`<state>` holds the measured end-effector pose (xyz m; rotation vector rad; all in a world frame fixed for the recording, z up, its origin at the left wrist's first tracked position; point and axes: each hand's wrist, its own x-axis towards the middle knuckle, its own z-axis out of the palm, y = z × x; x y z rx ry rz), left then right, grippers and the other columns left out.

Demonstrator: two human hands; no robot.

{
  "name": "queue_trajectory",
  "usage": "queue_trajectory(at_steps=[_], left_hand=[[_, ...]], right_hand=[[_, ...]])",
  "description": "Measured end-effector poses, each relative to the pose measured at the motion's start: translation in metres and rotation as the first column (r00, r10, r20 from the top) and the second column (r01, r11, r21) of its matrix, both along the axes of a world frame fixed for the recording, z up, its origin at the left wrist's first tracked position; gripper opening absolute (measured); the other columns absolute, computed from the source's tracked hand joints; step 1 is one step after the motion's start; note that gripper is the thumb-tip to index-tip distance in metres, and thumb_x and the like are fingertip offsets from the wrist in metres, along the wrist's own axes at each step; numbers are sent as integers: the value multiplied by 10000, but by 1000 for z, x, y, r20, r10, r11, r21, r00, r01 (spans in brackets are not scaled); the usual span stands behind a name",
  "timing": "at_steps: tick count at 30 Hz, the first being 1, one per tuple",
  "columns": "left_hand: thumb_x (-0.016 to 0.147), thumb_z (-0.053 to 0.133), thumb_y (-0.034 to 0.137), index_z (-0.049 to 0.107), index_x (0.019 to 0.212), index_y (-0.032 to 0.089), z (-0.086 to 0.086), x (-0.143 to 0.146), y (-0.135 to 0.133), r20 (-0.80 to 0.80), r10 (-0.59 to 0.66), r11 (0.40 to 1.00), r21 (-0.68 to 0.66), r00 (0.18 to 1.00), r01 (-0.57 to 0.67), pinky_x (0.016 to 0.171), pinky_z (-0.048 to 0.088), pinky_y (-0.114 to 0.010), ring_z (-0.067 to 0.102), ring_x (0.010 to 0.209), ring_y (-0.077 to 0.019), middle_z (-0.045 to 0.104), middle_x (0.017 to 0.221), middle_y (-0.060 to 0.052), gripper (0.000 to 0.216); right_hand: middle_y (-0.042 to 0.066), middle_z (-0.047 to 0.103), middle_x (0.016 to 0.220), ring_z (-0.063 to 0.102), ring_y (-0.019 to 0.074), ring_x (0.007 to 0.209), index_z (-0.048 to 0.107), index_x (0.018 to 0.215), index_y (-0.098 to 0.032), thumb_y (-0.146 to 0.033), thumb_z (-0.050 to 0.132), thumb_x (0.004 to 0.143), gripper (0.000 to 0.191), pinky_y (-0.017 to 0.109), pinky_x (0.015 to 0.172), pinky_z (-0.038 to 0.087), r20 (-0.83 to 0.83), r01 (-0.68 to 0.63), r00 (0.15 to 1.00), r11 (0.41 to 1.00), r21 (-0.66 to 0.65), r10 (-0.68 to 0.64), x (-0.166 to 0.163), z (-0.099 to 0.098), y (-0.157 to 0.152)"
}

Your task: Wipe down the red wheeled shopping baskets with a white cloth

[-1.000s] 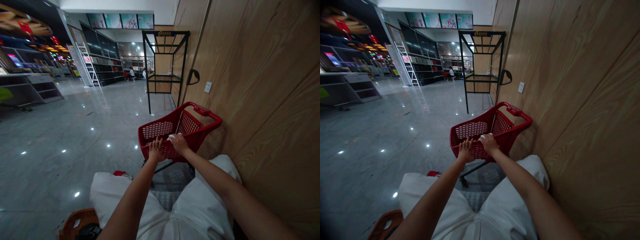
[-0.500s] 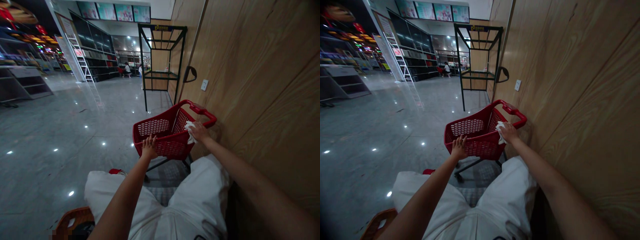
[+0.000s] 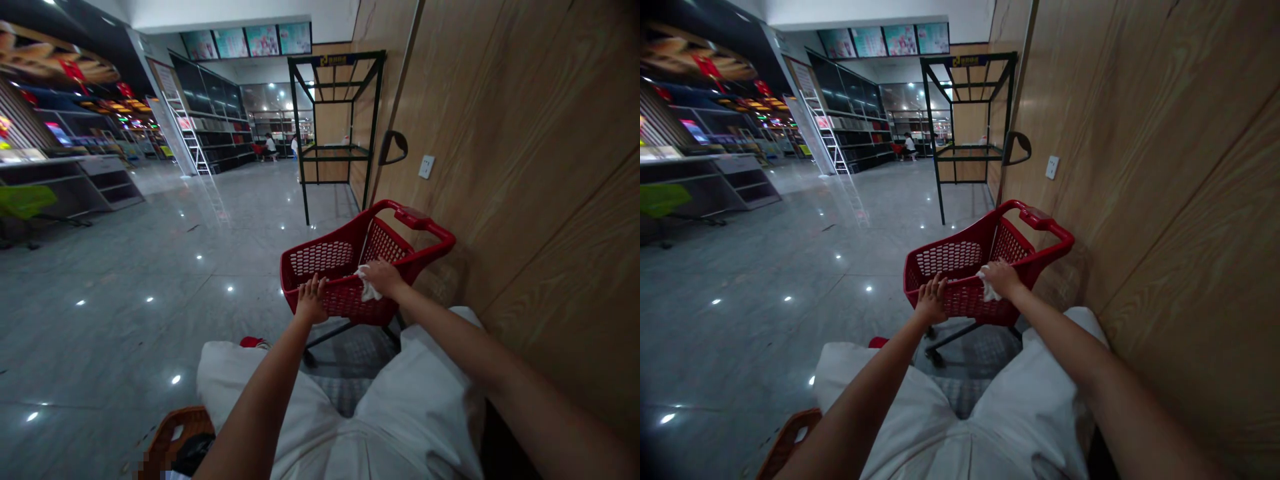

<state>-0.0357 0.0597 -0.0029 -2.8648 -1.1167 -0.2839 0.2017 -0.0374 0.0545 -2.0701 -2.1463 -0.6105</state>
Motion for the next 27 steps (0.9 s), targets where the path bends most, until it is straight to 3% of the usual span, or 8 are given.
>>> queue_trajectory(at_steps=[3,6,13,16,18,21,24,27], left_hand=[[618,615,355,168,1475,140,0,0,2,7,11,1000,1,1000,-11,1123,137,-486,196,1380,-344,125,1554,-152,990],[642,599,394,177,1473,132,0,5,-1,24,28,1000,2,999,-28,1123,123,-495,194,1380,-349,132,1551,-158,968],[602,597,370,152,1472,117,-6,13,-8,29,39,999,9,999,-40,1119,108,-513,190,1374,-354,123,1550,-167,1009],[582,583,332,135,1472,111,-8,8,-6,18,15,1000,12,1000,-15,1113,122,-512,193,1372,-352,112,1553,-165,1021],[572,582,314,120,1477,131,-8,3,-4,6,-12,1000,8,1000,12,1108,141,-506,199,1370,-350,98,1559,-151,1032],[581,590,327,112,1481,163,-6,-3,-1,3,-23,1000,3,1000,23,1107,148,-498,205,1368,-350,93,1562,-133,1033],[603,594,353,119,1482,148,-5,-1,2,19,-7,1000,18,1000,7,1112,132,-494,201,1367,-357,99,1558,-144,1019],[612,596,359,121,1481,138,-4,4,2,34,5,1000,24,999,-6,1112,120,-500,191,1367,-364,105,1556,-152,1015]], right_hand=[[115,612,1152,530,249,1067,622,1097,-201,-293,459,917,261,427,1019,295,59,24,998,996,88,-29,58,15,-34],[148,524,1292,450,275,1181,603,1147,-183,-283,457,905,300,455,1042,268,54,27,998,983,181,-37,68,15,-45],[135,559,1248,457,252,1170,583,1194,-163,-182,418,910,330,437,1051,278,-130,-64,988,981,182,89,-68,-30,17],[136,579,1225,500,236,1108,582,1196,-161,-209,411,930,320,421,1021,319,-183,-59,979,985,164,89,-98,-37,35],[119,590,1218,533,215,1054,589,1191,-201,-231,412,941,308,396,988,348,-166,-86,981,989,116,105,-85,-32,31],[103,627,1157,564,205,1001,625,1135,-235,-254,429,943,275,387,973,350,-89,-41,995,998,52,46,-29,-11,4],[99,615,1192,548,220,1052,623,1147,-239,-261,435,940,281,421,1024,294,4,-18,1000,998,67,18,31,14,-30],[111,568,1269,510,230,1122,597,1196,-225,-239,418,937,315,434,1045,265,29,-12,1000,996,87,9,53,28,-46]])
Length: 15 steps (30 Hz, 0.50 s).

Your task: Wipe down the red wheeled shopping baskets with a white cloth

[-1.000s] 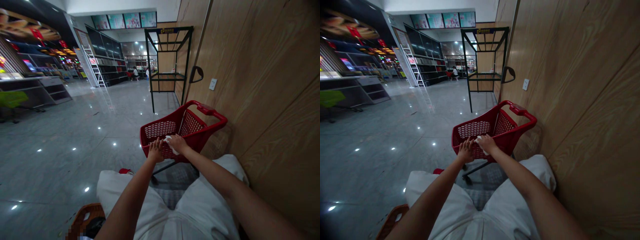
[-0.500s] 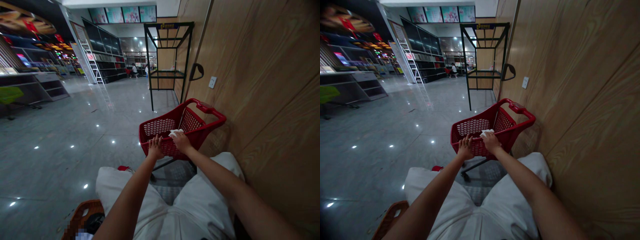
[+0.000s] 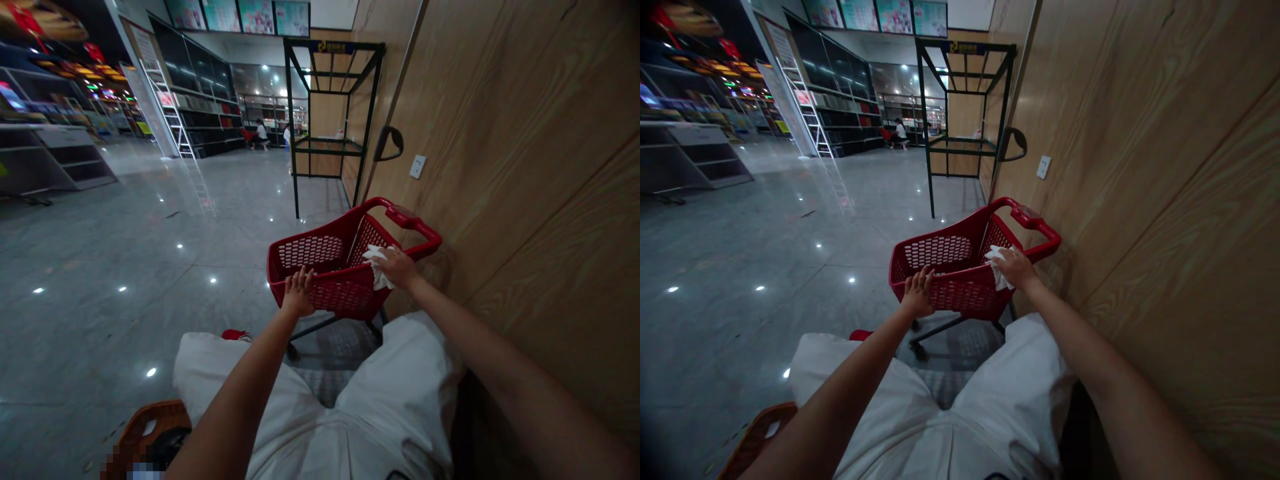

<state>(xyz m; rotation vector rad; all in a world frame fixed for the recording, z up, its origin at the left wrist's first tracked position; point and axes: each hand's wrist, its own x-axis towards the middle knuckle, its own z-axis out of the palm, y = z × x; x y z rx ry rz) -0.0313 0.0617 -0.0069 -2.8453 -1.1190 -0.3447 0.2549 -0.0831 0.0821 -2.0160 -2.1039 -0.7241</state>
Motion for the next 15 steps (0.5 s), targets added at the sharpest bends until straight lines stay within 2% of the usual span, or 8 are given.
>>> queue_trajectory(at_steps=[2,7,10,12,15], left_hand=[[618,596,365,122,1481,129,1,4,-2,3,7,1000,0,1000,-7,1112,110,-507,189,1366,-366,112,1553,-157,1013],[622,585,353,122,1479,115,4,9,-11,0,23,1000,4,1000,-23,1113,109,-512,196,1367,-360,121,1551,-165,1003],[609,581,330,113,1480,115,4,2,-10,-25,14,1000,5,1000,-14,1117,124,-491,202,1372,-339,121,1555,-155,1012],[606,578,308,95,1486,144,5,-6,-4,-47,-16,1000,9,999,17,1115,148,-467,226,1367,-320,104,1563,-129,1017],[622,572,309,75,1491,174,6,-18,8,-48,-37,999,25,998,38,1113,163,-450,242,1363,-311,101,1567,-107,1010]], right_hand=[[112,560,1280,483,231,1158,596,1191,-215,-217,404,936,319,438,1051,255,-40,-6,999,1000,11,7,-15,-4,6],[115,557,1278,476,224,1159,580,1204,-166,-161,397,917,340,369,1019,308,-160,-71,985,997,4,71,-114,-43,58],[121,591,1216,523,224,1085,572,1210,-151,-172,389,919,345,343,959,357,-194,-57,980,998,-18,53,-151,-52,80],[102,615,1165,555,211,1019,583,1196,-188,-195,413,915,328,323,902,384,-178,-78,982,994,-73,64,-144,-45,80],[84,637,1107,570,201,984,618,1133,-228,-246,469,902,276,325,902,371,-120,-58,992,991,-122,43,-91,-26,57]])
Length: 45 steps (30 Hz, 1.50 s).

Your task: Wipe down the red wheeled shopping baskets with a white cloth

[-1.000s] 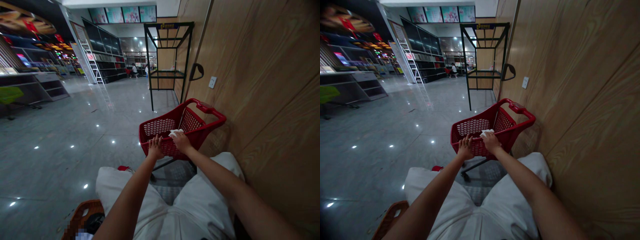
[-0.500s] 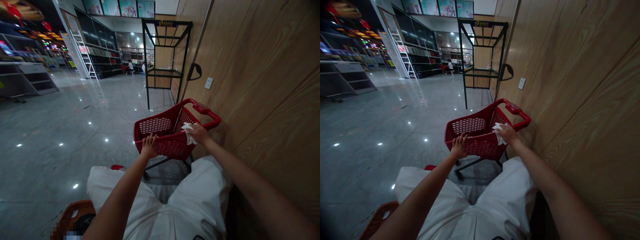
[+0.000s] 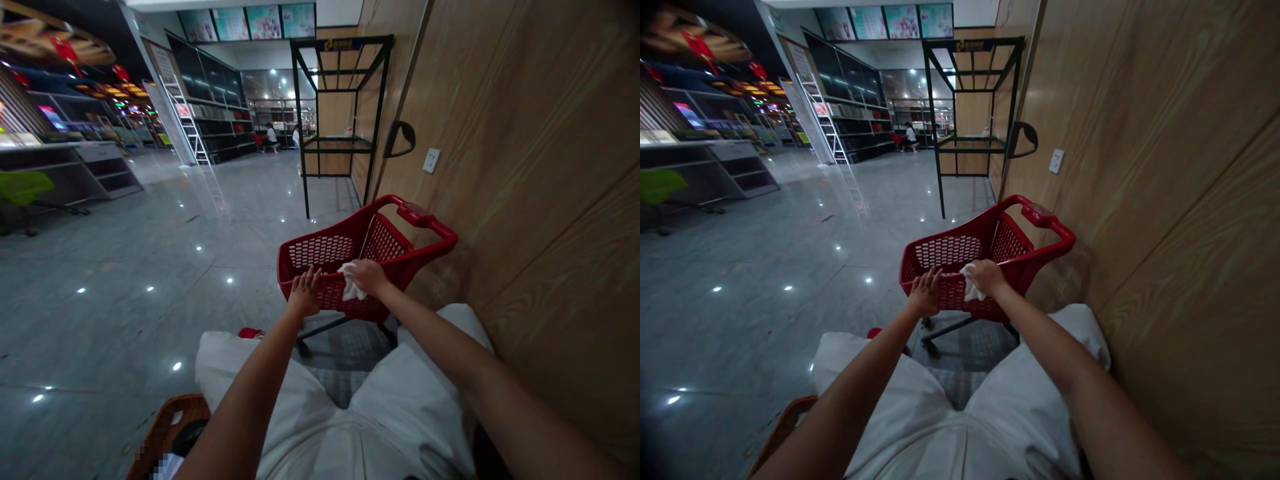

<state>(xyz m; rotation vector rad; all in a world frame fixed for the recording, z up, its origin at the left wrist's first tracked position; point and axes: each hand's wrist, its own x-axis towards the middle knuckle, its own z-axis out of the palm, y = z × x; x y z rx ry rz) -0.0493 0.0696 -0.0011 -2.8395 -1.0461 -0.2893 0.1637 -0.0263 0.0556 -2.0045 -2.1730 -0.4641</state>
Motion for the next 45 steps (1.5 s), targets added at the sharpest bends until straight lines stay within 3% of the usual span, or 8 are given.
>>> queue_trajectory(at_steps=[4,7,15,18,23,29,40,45], left_hand=[[623,590,341,102,1486,135,0,-4,11,24,17,1000,4,1000,-17,1123,125,-461,207,1375,-331,127,1555,-141,1013],[619,601,365,118,1483,127,-2,2,9,45,48,999,-10,998,-47,1126,90,-488,181,1379,-353,120,1553,-154,1018],[591,602,371,120,1477,125,-6,13,-10,64,77,996,-44,995,-74,1127,56,-516,153,1387,-352,123,1551,-162,1038],[572,609,331,115,1480,118,-4,6,-5,18,49,997,-58,999,-48,1134,83,-487,155,1390,-345,108,1556,-153,1055],[586,599,309,68,1490,171,-1,-7,19,-7,13,997,-75,1000,-14,1129,132,-468,176,1393,-334,101,1564,-117,1056],[604,630,426,114,1476,120,3,-8,29,15,60,994,-94,998,-58,1136,62,-503,111,1413,-351,161,1538,-177,1059],[563,644,332,145,1479,138,3,-3,9,-16,113,990,-86,993,-114,1133,114,-524,180,1382,-377,115,1557,-143,1060],[603,627,344,125,1486,178,2,-14,19,-44,50,995,-88,998,-54,1129,149,-500,220,1377,-351,131,1560,-122,1030]], right_hand=[[83,611,1189,538,217,1050,606,1156,-241,-309,465,915,288,390,992,295,95,6,995,999,49,-11,72,25,-42],[99,591,1224,523,231,1054,601,1167,-225,-314,421,936,306,385,969,306,112,42,992,994,102,-53,79,27,-51],[108,606,1158,527,230,998,602,1151,-183,-237,332,965,333,358,907,357,-41,58,998,989,137,-53,-59,-31,27],[120,607,1151,540,228,978,578,1187,-170,-215,324,963,342,362,892,367,-50,58,997,993,105,-53,-79,-36,41],[105,616,1158,559,224,969,613,1130,-205,-186,397,930,295,361,915,349,59,64,996,997,53,-67,-8,-10,2],[109,583,1228,518,253,1066,609,1157,-222,-209,412,922,307,417,1005,280,134,122,979,972,202,-150,60,18,-48],[130,625,1077,552,230,974,615,1122,-168,-175,334,953,328,367,909,377,-66,80,995,995,60,-76,-84,-24,44],[102,648,1016,594,202,900,627,1105,-217,-256,392,959,279,311,804,409,4,72,997,997,19,-72,-53,-11,25]])
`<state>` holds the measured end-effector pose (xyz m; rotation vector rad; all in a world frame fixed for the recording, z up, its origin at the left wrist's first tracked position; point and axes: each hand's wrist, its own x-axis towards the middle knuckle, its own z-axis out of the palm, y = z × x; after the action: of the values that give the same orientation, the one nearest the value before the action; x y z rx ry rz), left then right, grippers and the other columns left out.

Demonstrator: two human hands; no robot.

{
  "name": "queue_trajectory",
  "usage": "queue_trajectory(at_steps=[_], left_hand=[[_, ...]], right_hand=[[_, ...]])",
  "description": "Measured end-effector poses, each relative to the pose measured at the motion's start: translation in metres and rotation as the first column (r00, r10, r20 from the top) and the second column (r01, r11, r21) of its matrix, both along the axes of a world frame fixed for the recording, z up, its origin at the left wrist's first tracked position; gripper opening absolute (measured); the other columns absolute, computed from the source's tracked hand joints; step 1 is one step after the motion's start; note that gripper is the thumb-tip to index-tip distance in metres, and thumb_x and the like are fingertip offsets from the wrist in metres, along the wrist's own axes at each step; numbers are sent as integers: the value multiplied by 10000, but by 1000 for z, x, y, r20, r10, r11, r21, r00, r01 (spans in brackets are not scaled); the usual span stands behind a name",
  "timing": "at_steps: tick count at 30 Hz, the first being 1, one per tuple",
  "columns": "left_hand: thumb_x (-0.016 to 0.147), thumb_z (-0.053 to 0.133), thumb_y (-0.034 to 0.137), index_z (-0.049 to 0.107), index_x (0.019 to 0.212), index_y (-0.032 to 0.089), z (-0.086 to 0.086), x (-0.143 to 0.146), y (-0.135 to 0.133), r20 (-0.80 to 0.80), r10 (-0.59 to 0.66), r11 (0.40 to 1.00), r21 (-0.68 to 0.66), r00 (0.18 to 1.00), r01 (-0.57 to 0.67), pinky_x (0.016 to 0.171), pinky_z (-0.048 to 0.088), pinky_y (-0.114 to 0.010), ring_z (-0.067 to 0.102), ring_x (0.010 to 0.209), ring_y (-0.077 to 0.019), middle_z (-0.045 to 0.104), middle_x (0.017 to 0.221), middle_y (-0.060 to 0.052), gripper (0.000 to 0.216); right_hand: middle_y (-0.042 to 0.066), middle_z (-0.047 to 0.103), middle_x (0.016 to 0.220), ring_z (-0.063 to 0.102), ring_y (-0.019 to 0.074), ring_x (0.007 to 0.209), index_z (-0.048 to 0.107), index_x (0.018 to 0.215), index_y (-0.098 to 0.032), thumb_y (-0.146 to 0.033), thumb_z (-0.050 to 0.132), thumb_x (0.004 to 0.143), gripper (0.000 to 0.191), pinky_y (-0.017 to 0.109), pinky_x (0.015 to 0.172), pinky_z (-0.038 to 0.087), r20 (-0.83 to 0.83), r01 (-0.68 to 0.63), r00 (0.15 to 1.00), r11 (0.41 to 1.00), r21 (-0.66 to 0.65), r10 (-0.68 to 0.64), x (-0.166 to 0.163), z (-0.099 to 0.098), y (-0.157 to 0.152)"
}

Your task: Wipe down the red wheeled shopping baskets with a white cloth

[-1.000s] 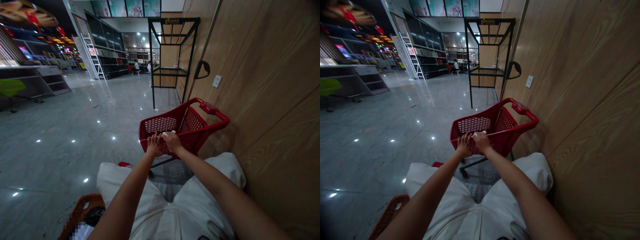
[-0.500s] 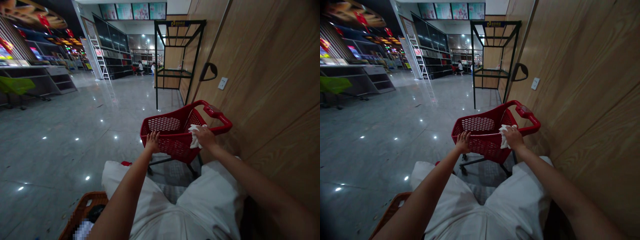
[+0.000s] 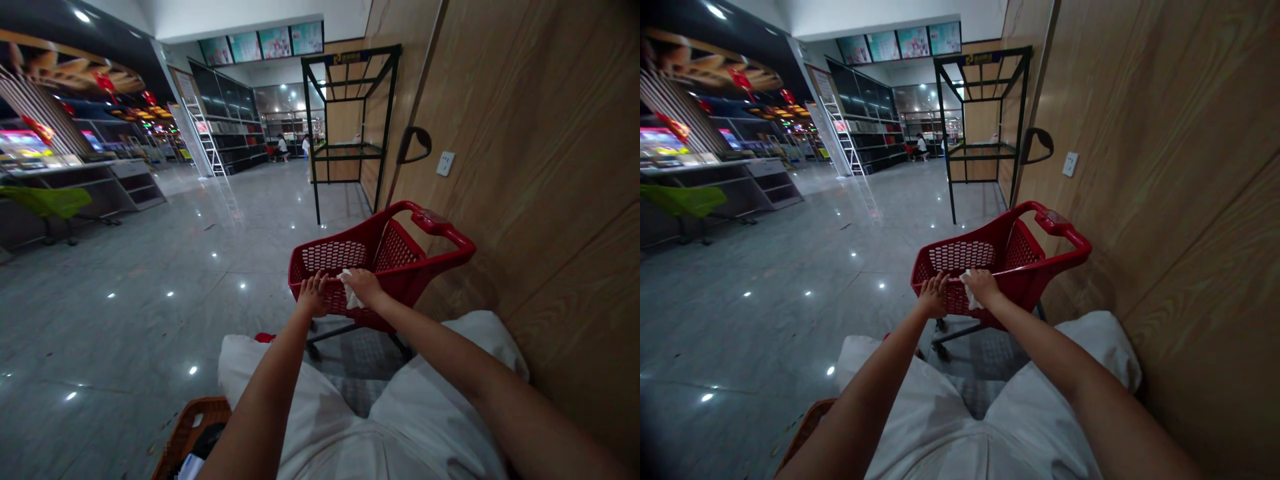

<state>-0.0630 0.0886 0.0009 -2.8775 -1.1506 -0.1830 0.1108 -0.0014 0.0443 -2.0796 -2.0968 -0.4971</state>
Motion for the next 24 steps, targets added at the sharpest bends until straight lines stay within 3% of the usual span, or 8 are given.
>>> queue_trajectory(at_steps=[7,12,17,21,24], left_hand=[[630,647,381,173,1479,121,9,-7,30,-51,-20,999,25,998,21,1146,130,-456,165,1411,-321,155,1551,-150,1007],[650,662,346,200,1477,135,25,-1,47,-135,54,998,28,989,-50,1133,108,-536,104,1426,-346,188,1539,-166,971],[768,547,320,161,1478,82,46,40,24,-73,107,992,75,992,-101,1125,126,-545,77,1433,-325,130,1545,-188,843],[824,475,335,168,1471,68,73,100,-25,118,-97,991,108,988,84,1148,135,-472,78,1439,-274,122,1553,-161,764],[846,429,273,231,1456,121,85,131,-55,264,-248,967,129,932,221,1151,146,-465,135,1432,-240,206,1543,-125,659]], right_hand=[[92,613,1217,598,209,991,609,1176,-257,-156,475,888,333,318,823,443,183,-17,983,999,32,11,123,52,-83],[50,572,1284,576,218,1049,598,1206,-295,-147,432,875,398,335,825,454,179,56,982,998,-4,-54,176,83,-109],[115,541,1301,508,274,1133,572,1253,-242,-211,444,884,392,424,925,378,118,209,969,975,74,-216,159,78,-96],[147,539,1300,511,304,1118,596,1223,-229,-160,466,860,392,476,952,310,103,246,963,968,43,-249,120,72,-73],[168,534,1307,521,289,1123,551,1274,-194,-145,420,887,411,458,951,334,112,103,988,993,52,-108,102,73,-68]])
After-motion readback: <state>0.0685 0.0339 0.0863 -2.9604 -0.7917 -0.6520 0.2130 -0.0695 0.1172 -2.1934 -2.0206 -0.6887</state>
